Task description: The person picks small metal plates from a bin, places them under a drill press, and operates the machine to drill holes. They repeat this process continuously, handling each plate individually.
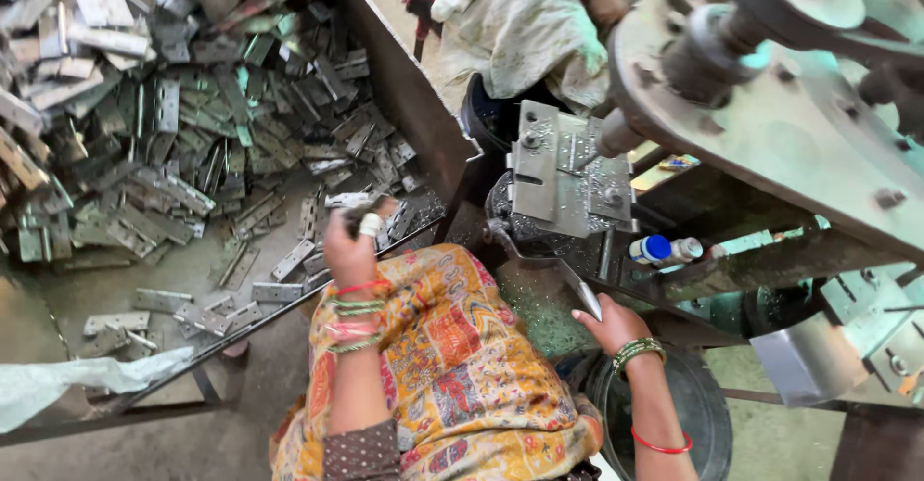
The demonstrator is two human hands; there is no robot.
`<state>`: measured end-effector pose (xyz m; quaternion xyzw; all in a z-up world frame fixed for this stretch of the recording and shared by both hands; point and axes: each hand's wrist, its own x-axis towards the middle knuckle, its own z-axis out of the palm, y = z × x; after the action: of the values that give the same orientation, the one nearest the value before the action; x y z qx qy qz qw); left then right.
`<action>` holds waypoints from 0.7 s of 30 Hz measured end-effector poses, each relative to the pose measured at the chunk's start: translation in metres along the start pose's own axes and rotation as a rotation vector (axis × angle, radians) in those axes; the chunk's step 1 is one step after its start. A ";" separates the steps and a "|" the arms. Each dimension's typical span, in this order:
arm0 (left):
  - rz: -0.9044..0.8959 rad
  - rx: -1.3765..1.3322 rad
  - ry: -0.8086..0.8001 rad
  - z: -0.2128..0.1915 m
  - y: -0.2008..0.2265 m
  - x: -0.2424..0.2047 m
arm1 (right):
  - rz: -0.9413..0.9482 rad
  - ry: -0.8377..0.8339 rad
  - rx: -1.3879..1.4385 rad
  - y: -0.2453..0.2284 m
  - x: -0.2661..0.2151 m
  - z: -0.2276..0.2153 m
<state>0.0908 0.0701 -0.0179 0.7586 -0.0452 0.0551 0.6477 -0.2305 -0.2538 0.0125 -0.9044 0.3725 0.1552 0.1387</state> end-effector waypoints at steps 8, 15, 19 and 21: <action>0.932 0.440 -0.141 0.124 0.130 -0.092 | 0.007 0.003 0.008 -0.013 -0.009 -0.005; 0.995 0.793 -0.584 0.208 0.128 -0.128 | -0.038 0.083 0.053 -0.005 -0.007 0.008; 0.847 0.687 -0.609 0.182 0.115 -0.133 | -0.027 0.082 0.076 -0.006 -0.017 0.012; 0.796 0.479 -0.551 0.155 0.116 -0.135 | -0.036 0.119 0.088 -0.012 -0.026 0.003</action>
<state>-0.0556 -0.1019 0.0522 0.7957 -0.4834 0.1042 0.3498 -0.2396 -0.2278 0.0210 -0.9115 0.3703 0.0823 0.1589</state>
